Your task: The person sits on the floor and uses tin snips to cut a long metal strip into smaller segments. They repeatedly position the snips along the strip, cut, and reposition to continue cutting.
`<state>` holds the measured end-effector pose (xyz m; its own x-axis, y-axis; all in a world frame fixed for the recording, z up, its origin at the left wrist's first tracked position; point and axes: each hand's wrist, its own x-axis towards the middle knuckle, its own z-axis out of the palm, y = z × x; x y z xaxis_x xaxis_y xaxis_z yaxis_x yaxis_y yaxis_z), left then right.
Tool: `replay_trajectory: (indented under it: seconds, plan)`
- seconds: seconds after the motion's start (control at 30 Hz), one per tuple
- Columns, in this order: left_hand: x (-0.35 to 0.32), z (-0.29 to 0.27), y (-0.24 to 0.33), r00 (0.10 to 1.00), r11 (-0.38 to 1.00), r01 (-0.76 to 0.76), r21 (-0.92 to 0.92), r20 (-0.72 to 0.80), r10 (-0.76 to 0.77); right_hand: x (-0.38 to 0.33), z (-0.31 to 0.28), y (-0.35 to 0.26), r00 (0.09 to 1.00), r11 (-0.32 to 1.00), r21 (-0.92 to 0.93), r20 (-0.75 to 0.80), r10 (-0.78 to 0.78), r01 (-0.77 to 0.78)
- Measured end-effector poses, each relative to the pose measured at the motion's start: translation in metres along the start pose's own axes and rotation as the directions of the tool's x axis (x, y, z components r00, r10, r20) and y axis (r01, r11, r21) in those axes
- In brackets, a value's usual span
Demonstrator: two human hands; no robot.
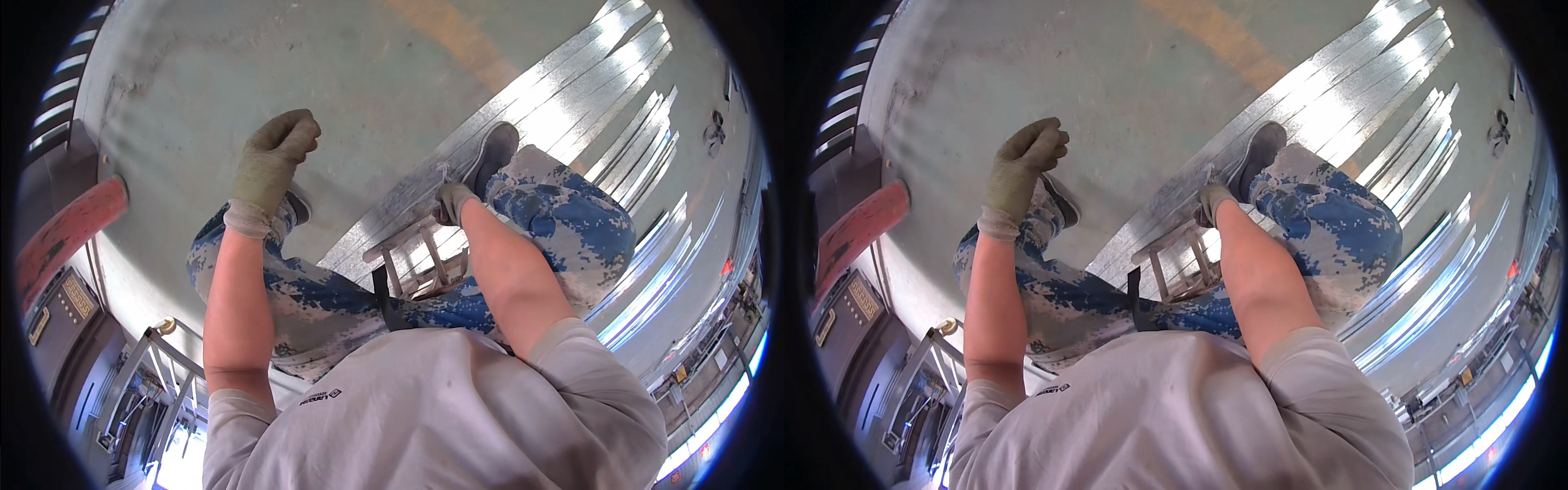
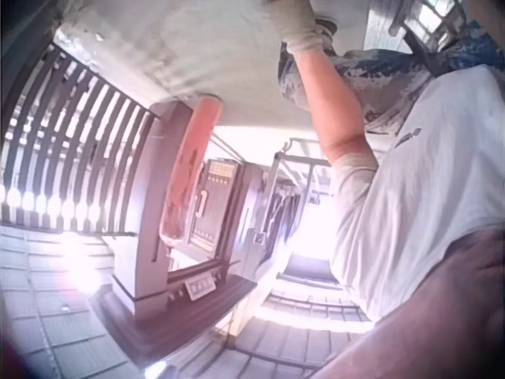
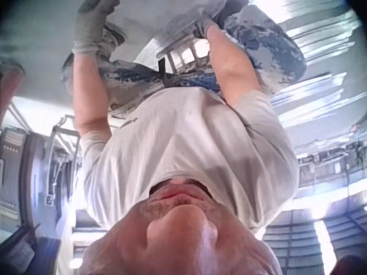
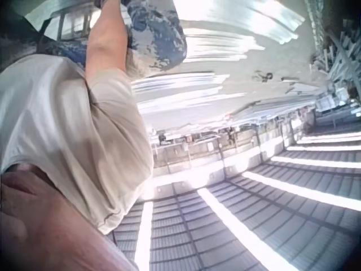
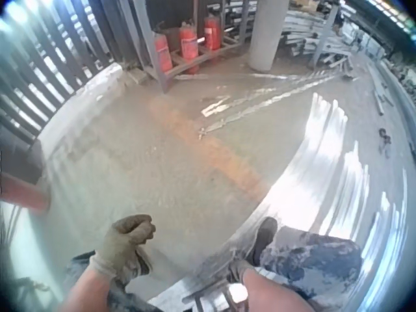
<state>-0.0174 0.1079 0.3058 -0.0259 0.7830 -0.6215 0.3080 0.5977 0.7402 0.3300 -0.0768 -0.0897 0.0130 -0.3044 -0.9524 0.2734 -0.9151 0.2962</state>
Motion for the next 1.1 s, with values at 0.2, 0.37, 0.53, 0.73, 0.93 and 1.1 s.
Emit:
replay_trajectory:
  seconds: [0.2,0.37,0.53,0.73,0.93,1.1]
  plan:
    - [-0.004,0.014,0.005,0.997,0.996,0.036,0.08,0.059,-0.041,-0.063,0.062,-0.033,0.845,0.257,-0.917,0.137,-0.516,0.305]
    - [0.005,0.012,0.009,0.998,0.999,0.028,0.046,0.056,-0.031,-0.151,0.137,-0.125,0.94,0.921,0.19,-0.036,-0.338,0.339]
    - [0.001,0.016,0.021,0.994,0.994,0.084,0.069,0.059,-0.088,-0.149,0.134,-0.101,0.906,0.898,0.275,-0.347,-0.241,0.345]
    - [-0.003,0.021,0.023,0.994,0.999,-0.011,0.03,0.113,0.008,-0.081,0.062,-0.016,0.911,0.246,-0.96,0.02,-0.412,0.132]
    - [-0.006,0.018,0.016,0.996,1.0,0.031,0.004,0.082,-0.031,-0.147,0.109,-0.07,0.885,0.883,-0.063,0.065,-0.462,0.466]
    - [0.006,0.019,0.013,0.997,0.999,0.031,0.042,0.063,-0.033,-0.153,0.149,-0.123,0.957,0.881,0.373,-0.107,-0.269,0.289]
